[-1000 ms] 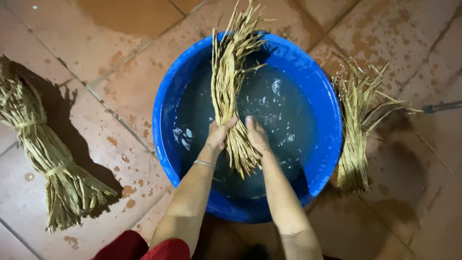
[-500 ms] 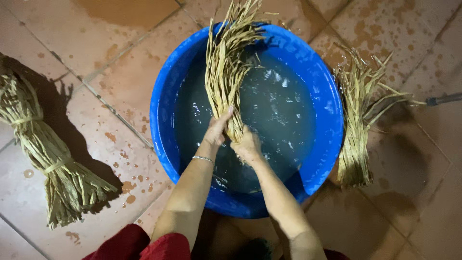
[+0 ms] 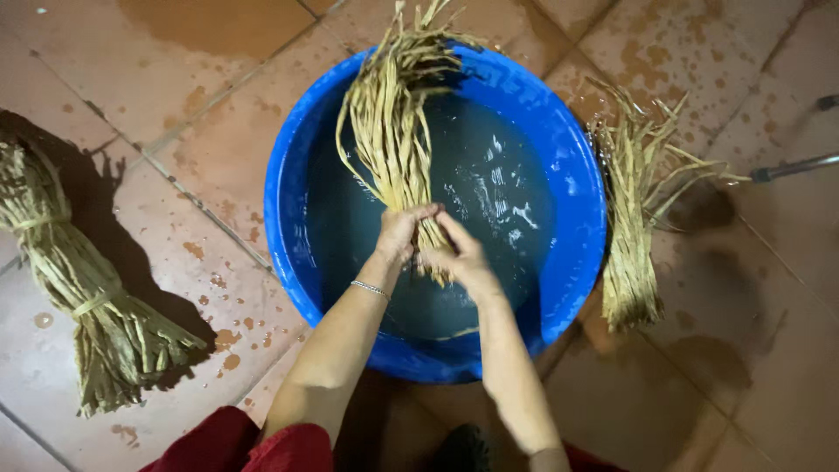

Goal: The person kneels on a tiled floor and washes tied bundles of dried tobacco leaves in a large blue basin of water. They dunk each bundle, swish and wring the leaves underwater, squeeze out excess water, and set the washed bundles on the wet floor beside the basin.

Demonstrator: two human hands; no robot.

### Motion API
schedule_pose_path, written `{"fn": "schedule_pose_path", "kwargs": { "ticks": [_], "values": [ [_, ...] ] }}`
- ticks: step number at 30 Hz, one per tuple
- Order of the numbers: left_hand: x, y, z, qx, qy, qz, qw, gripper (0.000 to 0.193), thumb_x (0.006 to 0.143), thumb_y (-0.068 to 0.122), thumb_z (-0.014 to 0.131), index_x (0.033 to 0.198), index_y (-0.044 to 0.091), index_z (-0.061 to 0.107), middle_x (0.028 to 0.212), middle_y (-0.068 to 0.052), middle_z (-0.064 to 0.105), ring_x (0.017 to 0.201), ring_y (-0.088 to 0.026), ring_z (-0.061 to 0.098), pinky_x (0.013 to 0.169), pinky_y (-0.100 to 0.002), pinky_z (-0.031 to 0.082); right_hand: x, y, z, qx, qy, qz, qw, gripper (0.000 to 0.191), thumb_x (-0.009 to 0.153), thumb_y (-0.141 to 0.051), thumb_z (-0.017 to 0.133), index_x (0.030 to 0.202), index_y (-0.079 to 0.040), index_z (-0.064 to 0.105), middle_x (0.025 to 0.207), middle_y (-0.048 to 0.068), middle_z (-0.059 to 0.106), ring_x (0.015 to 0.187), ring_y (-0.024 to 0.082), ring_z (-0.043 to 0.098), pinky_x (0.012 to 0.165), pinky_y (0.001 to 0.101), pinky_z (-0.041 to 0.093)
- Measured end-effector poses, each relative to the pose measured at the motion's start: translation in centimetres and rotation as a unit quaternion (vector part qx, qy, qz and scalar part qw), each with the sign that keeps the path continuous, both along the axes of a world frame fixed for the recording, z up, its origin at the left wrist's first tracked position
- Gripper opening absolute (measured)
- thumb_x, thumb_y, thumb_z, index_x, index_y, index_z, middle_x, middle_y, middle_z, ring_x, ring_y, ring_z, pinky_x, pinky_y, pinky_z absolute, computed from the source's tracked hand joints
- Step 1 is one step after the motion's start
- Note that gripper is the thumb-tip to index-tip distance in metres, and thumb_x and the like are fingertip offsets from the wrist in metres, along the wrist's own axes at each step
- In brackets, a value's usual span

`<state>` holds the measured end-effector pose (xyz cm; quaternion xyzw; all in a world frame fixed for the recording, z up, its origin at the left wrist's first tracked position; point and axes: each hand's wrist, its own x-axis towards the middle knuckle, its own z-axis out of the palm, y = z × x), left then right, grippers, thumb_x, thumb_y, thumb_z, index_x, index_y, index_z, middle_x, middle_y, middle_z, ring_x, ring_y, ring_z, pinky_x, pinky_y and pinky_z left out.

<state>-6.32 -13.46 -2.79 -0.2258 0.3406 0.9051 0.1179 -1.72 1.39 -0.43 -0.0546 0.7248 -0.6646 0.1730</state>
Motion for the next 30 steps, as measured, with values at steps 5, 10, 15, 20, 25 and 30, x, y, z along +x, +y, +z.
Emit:
{"fn": "schedule_pose_path", "kwargs": {
  "ticks": [5, 10, 15, 20, 25, 30],
  "values": [
    [-1.1, 1.2, 4.0, -0.039, 0.113, 0.040, 0.992, 0.028, 0.081, -0.001, 0.079, 0.104, -0.009, 0.068, 0.090, -0.017, 0.075, 0.080, -0.026, 0.074, 0.072, -0.040, 0.062, 0.2, 2.7, 0.7, -0.176, -0.279, -0.334, 0.883, 0.075, 0.094, -0.066, 0.038, 0.144, -0.014, 0.055, 0.145, 0.009, 0.059, 0.124, 0.028, 0.057, 0.100, 0.0524, 0.039],
    [0.8, 2.9, 6.0, -0.080, 0.227, 0.060, 0.969, 0.038, 0.080, -0.001, 0.082, 0.113, -0.006, 0.064, 0.101, -0.012, 0.074, 0.087, -0.019, 0.072, 0.080, -0.035, 0.061, -0.4, 0.3, -1.3, -0.489, -0.226, -0.282, 0.794, 0.069, 0.100, -0.060, 0.035, 0.138, -0.008, 0.058, 0.141, 0.014, 0.062, 0.125, 0.031, 0.062, 0.106, 0.0504, 0.047],
    [2.6, 3.5, 4.0, -0.045, 0.122, 0.069, 0.989, 0.033, 0.078, -0.001, 0.077, 0.109, -0.006, 0.065, 0.094, -0.011, 0.073, 0.080, -0.022, 0.073, 0.073, -0.036, 0.062, -0.9, -3.2, -3.3, -0.455, -0.219, -0.334, 0.796, 0.058, 0.104, -0.050, 0.038, 0.139, -0.009, 0.059, 0.139, 0.011, 0.065, 0.125, 0.029, 0.063, 0.105, 0.0456, 0.053],
    [0.9, 1.3, 3.3, -0.064, 0.107, 0.078, 0.989, 0.029, 0.078, -0.001, 0.075, 0.105, -0.010, 0.067, 0.092, -0.015, 0.072, 0.078, -0.024, 0.073, 0.071, -0.038, 0.063, 1.2, -5.0, -3.4, -0.395, -0.255, -0.239, 0.850, 0.067, 0.104, -0.063, 0.033, 0.139, -0.013, 0.061, 0.132, 0.006, 0.066, 0.111, 0.024, 0.063, 0.090, 0.0438, 0.051],
    [0.6, 0.1, 4.4, 0.041, 0.100, 0.094, 0.990, 0.030, 0.079, 0.001, 0.079, 0.105, -0.004, 0.064, 0.089, -0.012, 0.069, 0.078, -0.024, 0.071, 0.071, -0.042, 0.062, 0.8, -4.5, -2.4, -0.591, -0.191, -0.094, 0.778, 0.074, 0.108, -0.067, 0.031, 0.145, -0.007, 0.055, 0.134, 0.013, 0.066, 0.111, 0.031, 0.066, 0.091, 0.0486, 0.053],
    [2.1, -0.4, 3.6, 0.010, 0.060, 0.098, 0.993, 0.031, 0.079, 0.002, 0.079, 0.106, -0.003, 0.066, 0.092, -0.010, 0.071, 0.084, -0.023, 0.072, 0.076, -0.039, 0.062, 0.2, -3.5, -3.1, -0.376, -0.228, -0.160, 0.884, 0.078, 0.094, -0.067, 0.043, 0.148, -0.011, 0.049, 0.143, 0.007, 0.063, 0.132, 0.024, 0.060, 0.113, 0.0476, 0.047]
  ]
}}
